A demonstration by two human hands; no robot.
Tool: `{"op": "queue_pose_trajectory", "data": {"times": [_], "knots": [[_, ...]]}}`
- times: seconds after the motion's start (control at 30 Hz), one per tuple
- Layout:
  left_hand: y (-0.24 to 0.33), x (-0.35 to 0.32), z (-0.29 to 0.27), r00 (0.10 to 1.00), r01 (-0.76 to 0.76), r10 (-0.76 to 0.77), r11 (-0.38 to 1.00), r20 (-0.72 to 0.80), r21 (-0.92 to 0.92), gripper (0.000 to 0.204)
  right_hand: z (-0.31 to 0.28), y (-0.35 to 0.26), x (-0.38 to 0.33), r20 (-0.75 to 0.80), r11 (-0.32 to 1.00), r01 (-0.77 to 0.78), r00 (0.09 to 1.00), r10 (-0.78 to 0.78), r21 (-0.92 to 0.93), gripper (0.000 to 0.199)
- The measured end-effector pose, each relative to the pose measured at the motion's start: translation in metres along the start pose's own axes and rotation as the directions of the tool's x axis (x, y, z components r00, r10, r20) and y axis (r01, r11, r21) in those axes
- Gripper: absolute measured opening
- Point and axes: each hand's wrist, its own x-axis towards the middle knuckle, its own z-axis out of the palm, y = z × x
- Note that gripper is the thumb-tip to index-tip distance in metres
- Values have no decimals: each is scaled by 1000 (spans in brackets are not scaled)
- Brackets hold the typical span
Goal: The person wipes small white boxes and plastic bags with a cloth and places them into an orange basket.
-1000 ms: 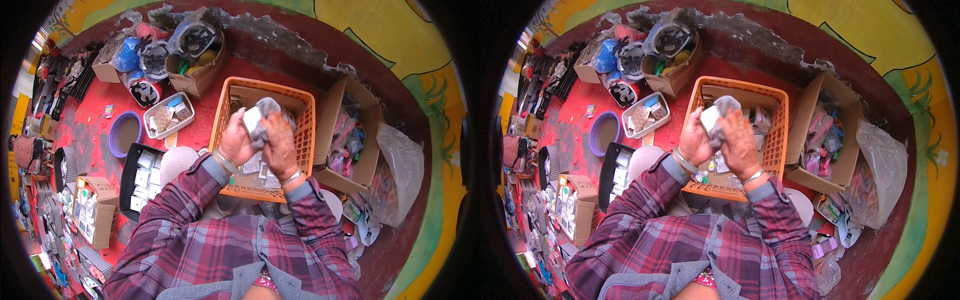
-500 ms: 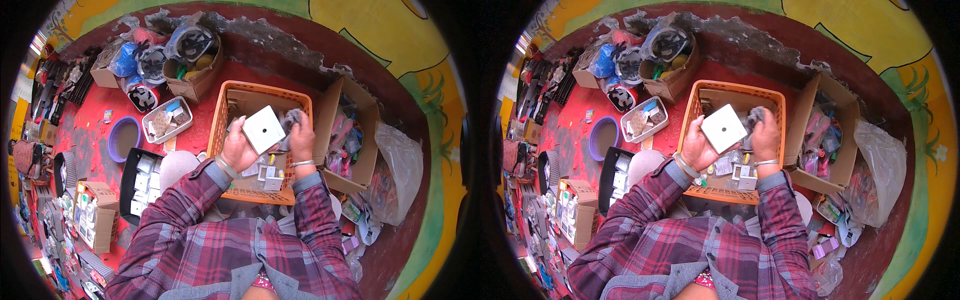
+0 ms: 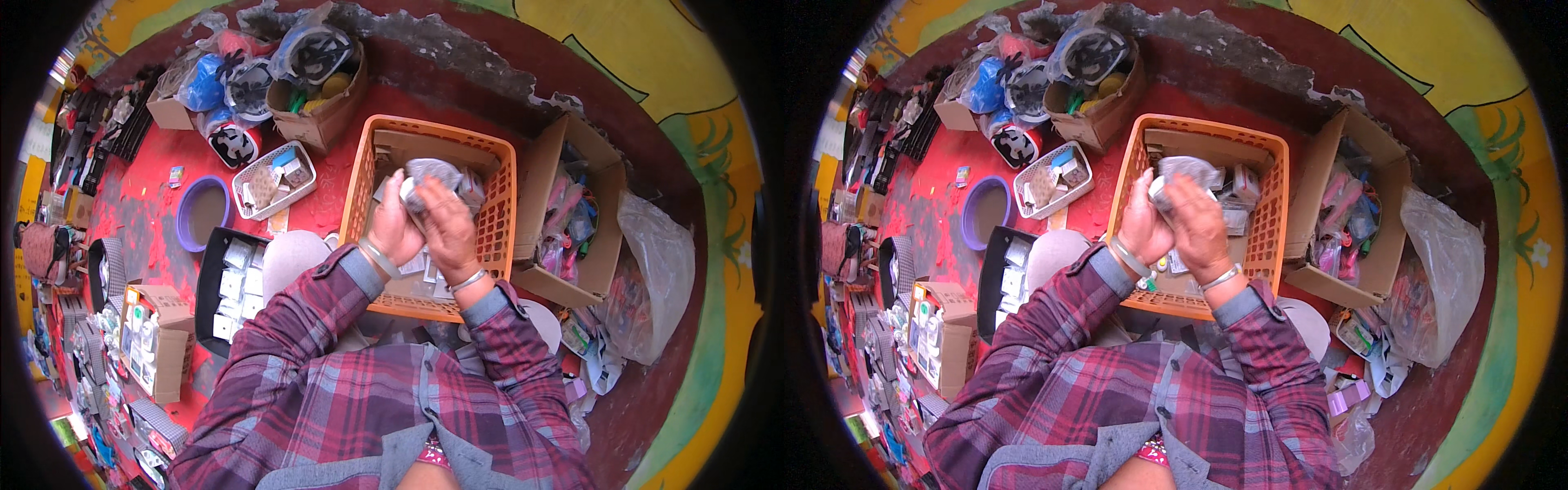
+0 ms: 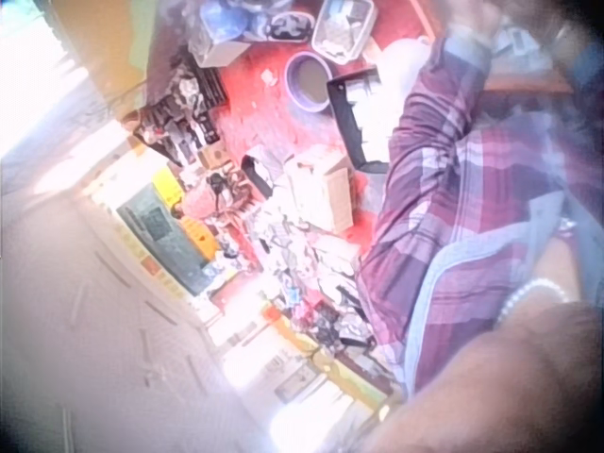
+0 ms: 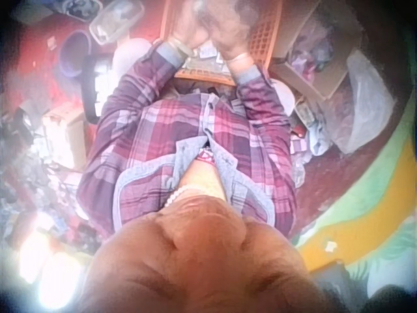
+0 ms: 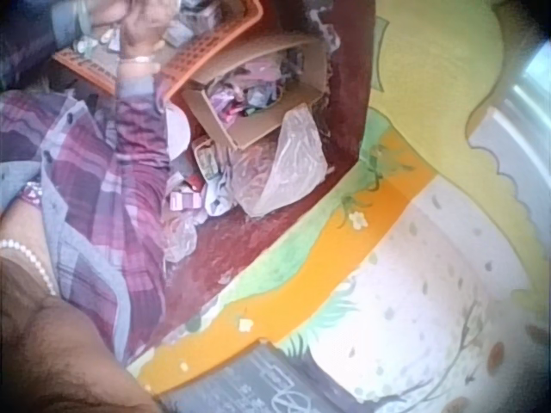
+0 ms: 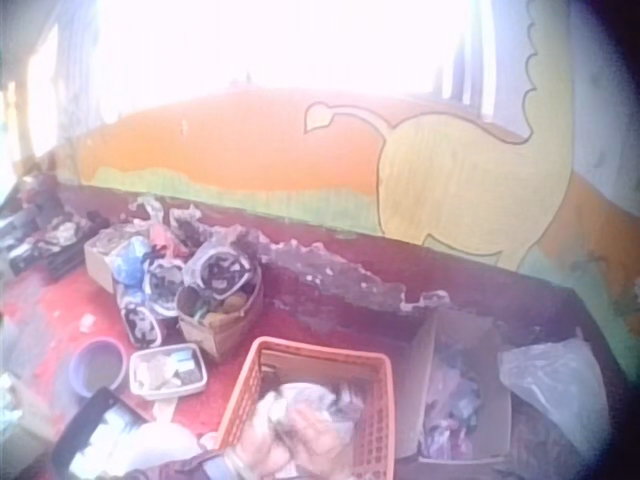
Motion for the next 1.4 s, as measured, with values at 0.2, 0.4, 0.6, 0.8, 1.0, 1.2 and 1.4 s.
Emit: {"op": "queue_pose_trajectory", "data": {"times": [0.2, 0.4, 0.6, 0.8, 1.0, 1.2, 1.4], "knots": [[22, -1, 7, 1000, -23, 22, 994, 15, 104, 53, -7, -13, -9, 70, 999, 44, 997, -45, 12, 37], [8, -10, 13, 995, 57, -68, 989, 79, 136, 48, -18, -18, 0, -42, 999, 0, 999, 3, 54, 32], [-10, -12, 5, 997, 55, -56, 998, 58, 9, 48, -12, -13, 2, -113, 996, -25, 993, 34, 81, 28], [8, -9, -1, 977, 88, -92, 996, 190, 32, 56, -6, -17, -9, -92, 999, 34, 995, -30, 38, 26], [-9, -13, 6, 979, 119, -124, 992, 163, 39, 57, -18, 18, 0, -240, 988, -136, 964, 115, -74, 24], [4, 2, -46, 869, 188, -131, 979, 478, -74, 53, 3, -21, -13, -107, 997, 56, 993, -50, 56, 25], [4, -13, 14, 986, 88, -86, 996, 146, -6, 55, -17, 12, -7, -230, 985, -135, 967, 108, -105, 26]]}}
